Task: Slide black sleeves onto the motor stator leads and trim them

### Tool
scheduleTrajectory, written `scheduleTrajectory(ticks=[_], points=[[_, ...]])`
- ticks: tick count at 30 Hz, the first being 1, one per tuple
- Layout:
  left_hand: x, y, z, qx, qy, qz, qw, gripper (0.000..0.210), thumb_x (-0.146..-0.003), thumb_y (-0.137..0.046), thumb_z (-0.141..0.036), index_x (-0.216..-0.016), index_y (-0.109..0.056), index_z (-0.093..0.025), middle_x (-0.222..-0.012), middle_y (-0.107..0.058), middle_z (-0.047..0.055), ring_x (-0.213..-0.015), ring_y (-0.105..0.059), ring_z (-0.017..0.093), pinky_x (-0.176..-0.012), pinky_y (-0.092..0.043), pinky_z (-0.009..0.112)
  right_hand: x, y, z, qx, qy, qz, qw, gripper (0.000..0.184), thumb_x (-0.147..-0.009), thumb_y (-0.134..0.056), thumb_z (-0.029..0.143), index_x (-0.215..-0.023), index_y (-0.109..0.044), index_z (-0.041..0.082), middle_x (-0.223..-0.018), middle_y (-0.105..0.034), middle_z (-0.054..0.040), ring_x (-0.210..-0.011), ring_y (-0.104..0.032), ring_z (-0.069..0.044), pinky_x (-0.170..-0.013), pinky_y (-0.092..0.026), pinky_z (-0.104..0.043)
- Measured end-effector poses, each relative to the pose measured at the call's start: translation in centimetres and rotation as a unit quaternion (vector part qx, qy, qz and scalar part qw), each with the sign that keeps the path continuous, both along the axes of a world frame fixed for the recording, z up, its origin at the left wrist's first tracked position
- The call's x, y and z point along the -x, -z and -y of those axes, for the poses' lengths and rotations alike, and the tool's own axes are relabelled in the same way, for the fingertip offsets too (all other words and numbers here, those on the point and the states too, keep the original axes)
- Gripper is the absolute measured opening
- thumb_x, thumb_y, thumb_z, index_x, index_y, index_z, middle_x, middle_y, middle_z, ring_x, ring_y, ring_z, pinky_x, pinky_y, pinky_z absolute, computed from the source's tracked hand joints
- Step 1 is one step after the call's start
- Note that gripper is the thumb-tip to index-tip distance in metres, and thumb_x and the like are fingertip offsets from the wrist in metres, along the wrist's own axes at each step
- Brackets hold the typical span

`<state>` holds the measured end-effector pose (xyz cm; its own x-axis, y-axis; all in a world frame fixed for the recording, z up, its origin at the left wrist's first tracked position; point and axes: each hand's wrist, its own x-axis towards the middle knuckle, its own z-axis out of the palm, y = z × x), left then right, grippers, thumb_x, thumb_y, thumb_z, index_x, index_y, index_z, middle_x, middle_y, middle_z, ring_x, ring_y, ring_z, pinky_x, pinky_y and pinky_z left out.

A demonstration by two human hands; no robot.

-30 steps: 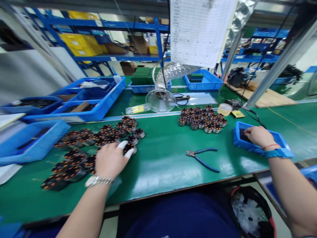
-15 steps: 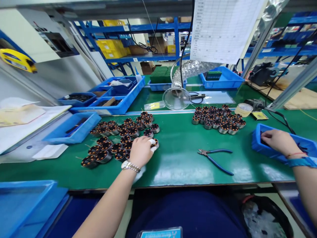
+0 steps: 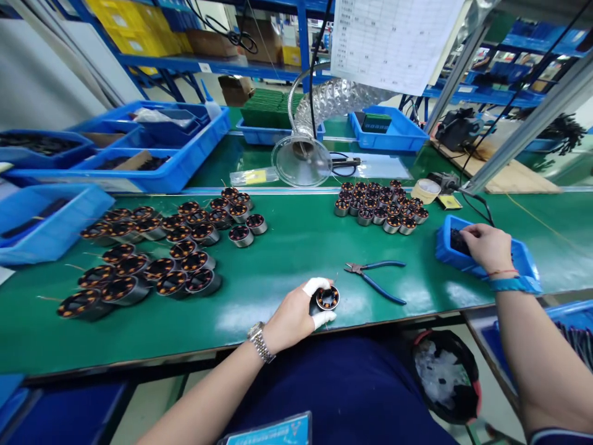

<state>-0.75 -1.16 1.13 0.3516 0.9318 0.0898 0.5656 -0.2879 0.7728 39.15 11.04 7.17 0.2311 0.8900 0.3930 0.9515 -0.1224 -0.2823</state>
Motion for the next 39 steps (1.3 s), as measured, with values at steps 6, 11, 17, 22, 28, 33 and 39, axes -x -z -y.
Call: scheduleTrajectory(ticks=[6, 11, 17, 22, 28, 33, 39], points=[[-0.2, 0.9, -0.1, 0.005, 0.007, 0.004, 1.0, 0.057, -0.07, -0.066, -0.03, -0.122, -0.046, -0.021, -0.119, -0.058, 0.01, -0.108, -0.055, 0.024, -0.093, -0.043, 0.039, 10.3, 1.8, 4.5, 0.02, -0.131, -0.196, 0.972, 0.026, -0.08, -0.051, 0.037, -0.088, -0.06, 0.015, -0.076, -0.066, -0.0058, -0.062, -0.06, -0.011, -0.06, -0.046, -0.023], [-0.1, 1.0, 0.0, -0.018, 0.041, 0.023, 0.999, 0.053, -0.072, -0.065, -0.027, -0.122, -0.047, -0.022, -0.116, -0.058, 0.008, -0.104, -0.056, 0.021, -0.091, -0.045, 0.037, 20.5, 5.9, 8.0, 0.184, -0.257, -0.614, 0.723, 0.018, -0.073, -0.062, 0.033, -0.076, -0.06, 0.015, -0.07, -0.065, -0.0036, -0.057, -0.058, -0.01, -0.056, -0.046, -0.024], [-0.1, 0.7, -0.1, -0.022, 0.056, 0.042, 0.997, 0.054, -0.072, -0.065, -0.025, -0.123, -0.047, -0.022, -0.115, -0.058, 0.007, -0.103, -0.056, 0.02, -0.09, -0.046, 0.035, 22.6, 6.9, 8.2, 0.19, -0.241, -0.715, 0.628, 0.015, -0.071, -0.066, 0.029, -0.074, -0.061, 0.015, -0.07, -0.065, -0.0022, -0.058, -0.056, -0.009, -0.056, -0.044, -0.022], [-0.2, 0.7, -0.1, -0.023, 0.057, 0.042, 0.997, 0.054, -0.072, -0.065, -0.025, -0.124, -0.048, -0.023, -0.116, -0.058, 0.008, -0.104, -0.056, 0.021, -0.09, -0.046, 0.035, 22.3, 6.5, 8.1, 0.192, -0.249, -0.708, 0.632, 0.014, -0.071, -0.066, 0.028, -0.073, -0.061, 0.015, -0.07, -0.065, -0.0022, -0.058, -0.056, -0.008, -0.055, -0.042, -0.021], [-0.2, 0.6, -0.1, -0.02, 0.058, 0.043, 0.997, 0.053, -0.072, -0.065, -0.025, -0.123, -0.048, -0.023, -0.116, -0.058, 0.007, -0.104, -0.056, 0.021, -0.09, -0.046, 0.036, 22.4, 6.5, 8.1, 0.191, -0.249, -0.7, 0.642, 0.013, -0.071, -0.066, 0.027, -0.073, -0.061, 0.015, -0.069, -0.065, -0.0023, -0.057, -0.055, -0.008, -0.054, -0.042, -0.021], [-0.2, 0.7, -0.1, -0.014, 0.056, 0.04, 0.998, 0.052, -0.072, -0.065, -0.025, -0.121, -0.049, -0.022, -0.115, -0.058, 0.008, -0.103, -0.056, 0.02, -0.09, -0.046, 0.035, 22.2, 6.5, 8.0, 0.186, -0.259, -0.685, 0.655, 0.012, -0.072, -0.065, 0.026, -0.072, -0.061, 0.015, -0.07, -0.065, -0.0024, -0.057, -0.055, -0.008, -0.054, -0.041, -0.02], [-0.1, 0.6, -0.1, -0.013, 0.055, 0.044, 0.997, 0.052, -0.072, -0.065, -0.025, -0.121, -0.049, -0.023, -0.116, -0.057, 0.006, -0.103, -0.056, 0.02, -0.09, -0.046, 0.034, 22.1, 6.5, 8.1, 0.183, -0.266, -0.672, 0.667, 0.011, -0.074, -0.063, 0.026, -0.073, -0.061, 0.015, -0.072, -0.065, -0.0028, -0.059, -0.055, -0.008, -0.056, -0.042, -0.021]])
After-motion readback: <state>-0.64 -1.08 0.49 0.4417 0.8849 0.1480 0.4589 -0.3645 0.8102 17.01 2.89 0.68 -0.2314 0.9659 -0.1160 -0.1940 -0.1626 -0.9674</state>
